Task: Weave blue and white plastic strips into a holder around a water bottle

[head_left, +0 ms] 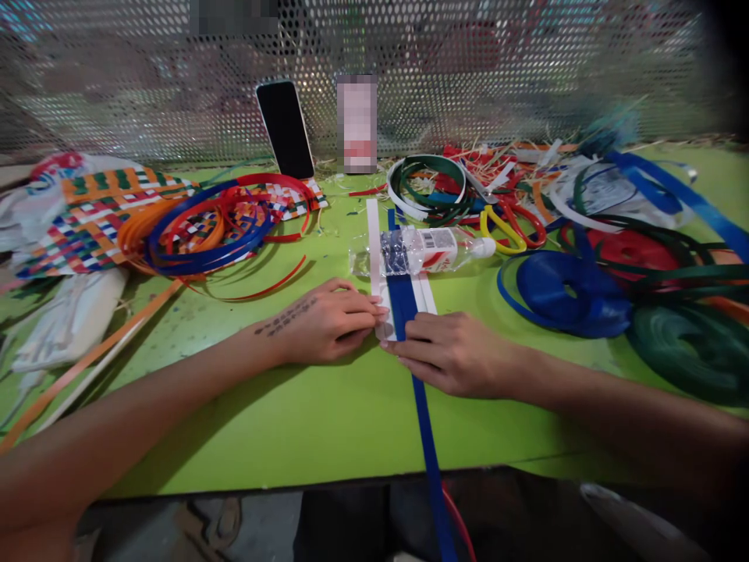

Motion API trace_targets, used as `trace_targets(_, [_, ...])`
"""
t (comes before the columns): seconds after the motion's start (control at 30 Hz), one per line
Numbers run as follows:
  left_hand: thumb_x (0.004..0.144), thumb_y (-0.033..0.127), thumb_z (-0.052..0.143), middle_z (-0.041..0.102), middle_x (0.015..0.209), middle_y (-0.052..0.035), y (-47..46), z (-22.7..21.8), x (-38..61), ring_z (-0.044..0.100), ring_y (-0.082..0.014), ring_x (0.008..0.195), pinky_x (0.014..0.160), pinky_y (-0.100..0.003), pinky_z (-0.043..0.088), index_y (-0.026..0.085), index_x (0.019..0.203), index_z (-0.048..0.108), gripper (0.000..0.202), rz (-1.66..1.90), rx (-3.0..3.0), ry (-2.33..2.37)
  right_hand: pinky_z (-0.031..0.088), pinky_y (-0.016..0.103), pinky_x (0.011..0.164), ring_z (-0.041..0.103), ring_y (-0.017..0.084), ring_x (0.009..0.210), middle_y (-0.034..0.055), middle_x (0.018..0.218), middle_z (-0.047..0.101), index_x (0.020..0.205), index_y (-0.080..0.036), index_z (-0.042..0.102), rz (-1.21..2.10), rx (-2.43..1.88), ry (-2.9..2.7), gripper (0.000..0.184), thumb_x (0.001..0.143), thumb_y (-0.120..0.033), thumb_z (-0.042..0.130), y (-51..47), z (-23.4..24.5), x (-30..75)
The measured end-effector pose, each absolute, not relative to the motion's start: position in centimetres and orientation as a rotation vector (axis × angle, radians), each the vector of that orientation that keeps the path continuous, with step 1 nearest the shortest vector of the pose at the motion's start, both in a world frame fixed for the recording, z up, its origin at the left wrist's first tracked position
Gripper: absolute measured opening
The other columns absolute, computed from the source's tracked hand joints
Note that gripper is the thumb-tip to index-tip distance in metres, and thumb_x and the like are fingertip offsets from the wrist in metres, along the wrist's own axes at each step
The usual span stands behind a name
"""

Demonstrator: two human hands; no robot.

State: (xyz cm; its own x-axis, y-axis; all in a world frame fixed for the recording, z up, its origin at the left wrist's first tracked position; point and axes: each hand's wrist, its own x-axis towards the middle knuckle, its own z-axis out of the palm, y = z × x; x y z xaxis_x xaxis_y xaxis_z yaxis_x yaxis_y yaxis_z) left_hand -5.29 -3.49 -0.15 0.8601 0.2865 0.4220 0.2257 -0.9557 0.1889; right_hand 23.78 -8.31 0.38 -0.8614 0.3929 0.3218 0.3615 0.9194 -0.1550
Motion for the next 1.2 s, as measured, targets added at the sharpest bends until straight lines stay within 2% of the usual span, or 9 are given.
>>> trace_targets(0.3, [0.108, 0.021, 0.061, 0.082, 0.133, -0.0055, -3.34, -0.33, -5.31, 0.075, -0.0224, 0.133, 0.113, -0.039, 0.049, 0.024, 0.126, 0.078, 0.025, 0.668, 2.893, 0.409, 0.045, 0.035, 0.063, 0.064, 0.019, 0.077, 0.0074, 0.093, 0.073, 0.130, -0.014, 0.077, -0.017, -0.540, -2.738, 0.030, 0.114, -0.024, 0.054, -8.68, 0.55, 24.05])
trace_targets(0.7, [0.106, 0.019, 0.065, 0.082, 0.133, -0.0058, -3.49, -0.35, -5.28, 0.076, -0.0242, 0.131, 0.114, -0.041, 0.053, 0.022, 0.124, 0.079, 0.023, 0.695, 2.925, 0.410, 0.047, 0.034, 0.067, 0.067, 0.019, 0.080, 0.0071, 0.093, 0.075, 0.127, -0.015, 0.079, 0.075, -0.556, -2.698, 0.030, 0.115, -0.027, 0.055, -8.63, 0.31, 23.91])
trace_targets(0.97, [0.107, 0.020, 0.060, 0.081, 0.136, -0.0056, -3.39, -0.36, -5.44, 0.076, -0.0240, 0.131, 0.111, -0.045, 0.058, 0.024, 0.132, 0.077, 0.031, 0.711, 2.839, 0.411, 0.050, 0.034, 0.067, 0.068, 0.019, 0.081, 0.0073, 0.093, 0.076, 0.128, -0.015, 0.079, 0.097, -0.545, -2.692, 0.030, 0.114, -0.027, 0.055, -8.48, 0.37, 23.91])
trace_targets(1.2, [0.107, 0.027, 0.061, 0.076, 0.145, -0.0090, -3.45, -0.34, -5.37, 0.079, -0.0234, 0.121, 0.107, -0.040, 0.057, 0.023, 0.120, 0.079, 0.023, 0.628, 2.861, 0.515, 0.052, 0.035, 0.068, 0.069, 0.020, 0.082, 0.0077, 0.095, 0.077, 0.128, -0.014, 0.079, 0.106, -0.543, -2.689, 0.030, 0.114, -0.027, 0.056, -8.50, 0.29, 23.91])
